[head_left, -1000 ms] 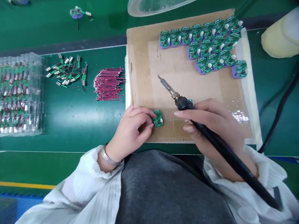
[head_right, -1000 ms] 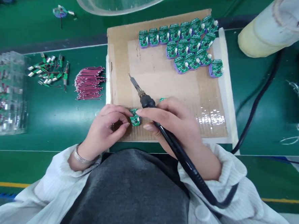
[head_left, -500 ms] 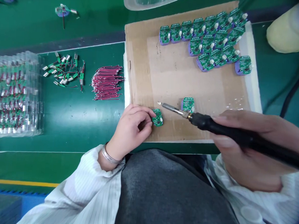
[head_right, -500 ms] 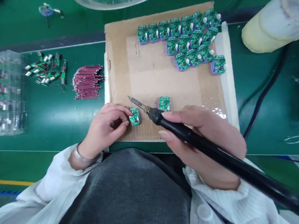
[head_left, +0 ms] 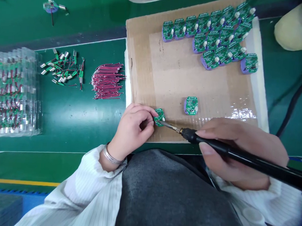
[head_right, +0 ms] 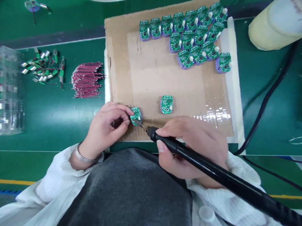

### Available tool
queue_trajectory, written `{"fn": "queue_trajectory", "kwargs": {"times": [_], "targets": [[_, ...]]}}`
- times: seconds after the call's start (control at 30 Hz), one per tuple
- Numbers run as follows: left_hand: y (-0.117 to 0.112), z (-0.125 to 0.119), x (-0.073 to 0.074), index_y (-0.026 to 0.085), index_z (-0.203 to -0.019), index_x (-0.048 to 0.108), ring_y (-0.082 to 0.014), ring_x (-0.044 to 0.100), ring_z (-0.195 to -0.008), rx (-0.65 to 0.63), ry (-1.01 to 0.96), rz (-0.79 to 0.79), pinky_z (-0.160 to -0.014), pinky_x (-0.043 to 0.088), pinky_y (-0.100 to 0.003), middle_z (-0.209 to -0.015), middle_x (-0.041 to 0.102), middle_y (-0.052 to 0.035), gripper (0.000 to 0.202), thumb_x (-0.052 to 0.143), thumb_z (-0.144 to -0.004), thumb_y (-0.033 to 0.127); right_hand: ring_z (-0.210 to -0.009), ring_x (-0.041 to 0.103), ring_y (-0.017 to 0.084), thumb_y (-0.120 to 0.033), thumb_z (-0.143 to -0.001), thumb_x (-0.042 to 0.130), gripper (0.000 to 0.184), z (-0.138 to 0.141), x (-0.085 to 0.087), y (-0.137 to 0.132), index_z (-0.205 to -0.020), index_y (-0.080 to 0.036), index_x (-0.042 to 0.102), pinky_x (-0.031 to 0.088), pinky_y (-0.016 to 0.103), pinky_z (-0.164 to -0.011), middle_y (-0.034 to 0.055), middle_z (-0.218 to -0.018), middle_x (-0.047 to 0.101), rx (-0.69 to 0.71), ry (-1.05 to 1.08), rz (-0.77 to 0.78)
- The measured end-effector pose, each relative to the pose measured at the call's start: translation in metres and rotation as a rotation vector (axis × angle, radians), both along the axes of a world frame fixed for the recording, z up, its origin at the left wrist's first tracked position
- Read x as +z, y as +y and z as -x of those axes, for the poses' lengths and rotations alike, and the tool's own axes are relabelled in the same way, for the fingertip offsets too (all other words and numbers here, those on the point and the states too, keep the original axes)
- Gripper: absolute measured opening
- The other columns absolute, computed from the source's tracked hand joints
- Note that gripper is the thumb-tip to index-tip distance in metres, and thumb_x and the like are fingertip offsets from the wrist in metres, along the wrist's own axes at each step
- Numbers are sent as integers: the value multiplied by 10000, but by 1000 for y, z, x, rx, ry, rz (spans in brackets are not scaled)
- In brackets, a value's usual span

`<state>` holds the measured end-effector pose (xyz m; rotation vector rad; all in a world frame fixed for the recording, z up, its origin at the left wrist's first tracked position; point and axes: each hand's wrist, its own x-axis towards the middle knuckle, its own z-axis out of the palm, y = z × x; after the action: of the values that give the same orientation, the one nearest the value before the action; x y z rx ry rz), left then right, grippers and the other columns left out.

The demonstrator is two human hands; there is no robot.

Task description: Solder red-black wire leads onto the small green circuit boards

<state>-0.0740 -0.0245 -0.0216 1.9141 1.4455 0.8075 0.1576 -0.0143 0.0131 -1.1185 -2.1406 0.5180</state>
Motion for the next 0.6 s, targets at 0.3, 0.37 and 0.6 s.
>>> {"fn": "queue_trajectory", "kwargs": {"times": [0.3, 0.37, 0.6], "targets": [[0, 0, 0, 183, -690, 568, -172, 627, -902, 4, -1, -5, -869, 464, -353, -935, 725, -18, 177, 600, -769, 28, -683, 703, 156, -174, -790, 602, 97, 2, 6, 10, -877, -213, 584, 595, 253, -628, 22, -720, 703, 164, -40, -94], [0, 0, -1, 181, -690, 569, -168, 626, -901, 4, -8, -9, -870, 463, -347, -933, 725, -17, 180, 602, -765, 20, -701, 700, 150, -189, -805, 592, 72, 3, 5, 10, -874, -210, 589, 595, 254, -649, 22, -726, 700, 141, -33, -74], [-1, 0, -1, 176, -696, 572, -168, 629, -920, 3, -9, -9, -886, 463, -345, -940, 726, -23, 175, 603, -770, 20, -738, 688, 128, -133, -753, 607, 106, 3, 2, 8, -850, -175, 611, 579, 226, -715, 18, -737, 696, 166, 30, -69]]}}
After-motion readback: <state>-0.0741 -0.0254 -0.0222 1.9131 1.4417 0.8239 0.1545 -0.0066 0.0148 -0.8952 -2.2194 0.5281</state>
